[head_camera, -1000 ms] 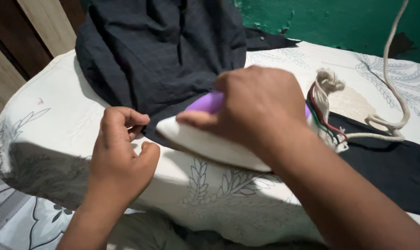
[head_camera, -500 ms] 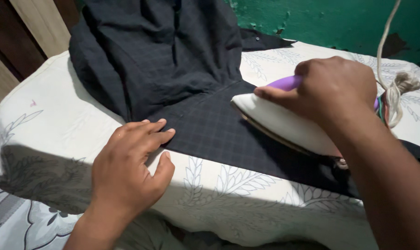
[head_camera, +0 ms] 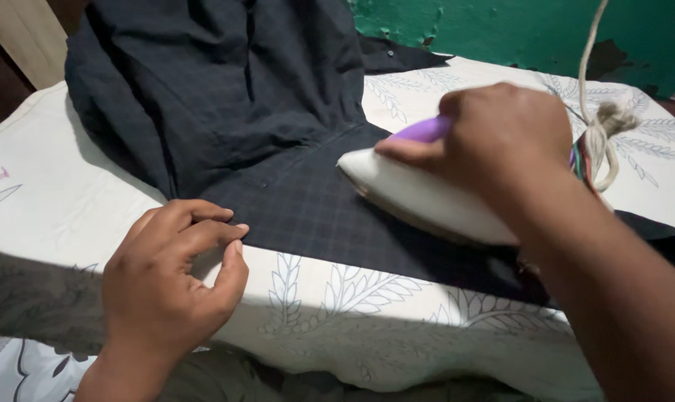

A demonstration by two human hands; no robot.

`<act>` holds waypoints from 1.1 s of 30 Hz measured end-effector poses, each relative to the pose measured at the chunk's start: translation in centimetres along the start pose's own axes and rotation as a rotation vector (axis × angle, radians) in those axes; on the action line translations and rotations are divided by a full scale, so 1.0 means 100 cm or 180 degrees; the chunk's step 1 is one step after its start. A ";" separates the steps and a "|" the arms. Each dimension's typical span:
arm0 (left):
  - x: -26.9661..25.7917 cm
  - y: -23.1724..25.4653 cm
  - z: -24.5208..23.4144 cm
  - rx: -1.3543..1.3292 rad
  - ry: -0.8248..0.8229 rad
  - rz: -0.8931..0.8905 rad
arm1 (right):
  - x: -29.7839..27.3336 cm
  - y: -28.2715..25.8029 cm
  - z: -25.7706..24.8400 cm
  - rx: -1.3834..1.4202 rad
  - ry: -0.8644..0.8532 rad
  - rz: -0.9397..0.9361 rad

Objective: The person irons a dark-colored shirt laid out on a table. They smooth the fabric with their hands, then use a purple and white iron to press the shirt, moving it back and forth across the surface. The person adjusts the shirt's position and continues ironing different sections.

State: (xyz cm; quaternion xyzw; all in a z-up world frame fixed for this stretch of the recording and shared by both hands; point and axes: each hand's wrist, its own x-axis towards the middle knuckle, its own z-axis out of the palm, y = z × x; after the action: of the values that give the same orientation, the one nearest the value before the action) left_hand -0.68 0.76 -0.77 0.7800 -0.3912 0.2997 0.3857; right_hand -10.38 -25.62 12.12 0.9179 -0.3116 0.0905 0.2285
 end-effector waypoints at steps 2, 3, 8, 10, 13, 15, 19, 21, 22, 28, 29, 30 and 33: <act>0.000 -0.001 -0.001 0.0038 -0.0100 -0.0061 | 0.016 0.006 0.009 -0.0086 -0.0073 0.0242; 0.000 -0.001 -0.001 0.0054 -0.0148 -0.0092 | 0.020 0.007 0.010 -0.0132 -0.0108 0.0363; -0.001 -0.002 -0.001 0.0032 -0.0125 -0.0119 | -0.001 -0.006 -0.006 -0.0032 -0.0449 0.0160; -0.001 -0.002 0.000 0.0061 -0.0124 -0.0120 | -0.021 -0.013 -0.016 0.0016 -0.0500 -0.0101; 0.000 -0.003 0.001 0.0129 -0.0173 -0.0126 | -0.046 -0.018 -0.028 0.0212 -0.0323 -0.0547; -0.001 -0.005 0.001 0.0179 -0.0208 -0.0151 | -0.053 -0.018 -0.032 0.0461 -0.0116 -0.0712; -0.002 -0.004 0.002 0.0123 -0.0242 -0.0272 | -0.040 -0.012 -0.024 0.0285 -0.0418 -0.0426; -0.002 -0.003 0.001 0.0062 -0.0194 -0.0253 | -0.026 -0.006 -0.012 0.0351 -0.0252 -0.0284; -0.002 -0.002 0.001 0.0037 -0.0183 -0.0302 | -0.018 -0.002 -0.006 0.0464 -0.0097 -0.0216; 0.020 0.023 -0.009 -0.0435 -0.0162 -0.0442 | 0.038 0.041 0.001 0.1850 -0.0673 0.0689; 0.024 0.031 -0.012 -0.0619 -0.0117 -0.0384 | 0.041 0.047 0.000 0.2244 -0.0627 0.0804; 0.030 0.039 -0.014 -0.0804 -0.0072 -0.0326 | 0.043 0.052 -0.001 0.2638 -0.0577 0.0919; 0.055 0.062 -0.011 -0.1640 -0.0212 -0.0040 | 0.046 0.060 -0.011 0.4105 -0.0213 0.0317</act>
State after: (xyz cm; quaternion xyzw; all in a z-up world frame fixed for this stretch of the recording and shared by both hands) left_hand -3.29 -2.83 6.32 0.6678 -0.4622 0.1619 0.5605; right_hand -10.51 -31.74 16.72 0.8576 -0.2439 0.2414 -0.3830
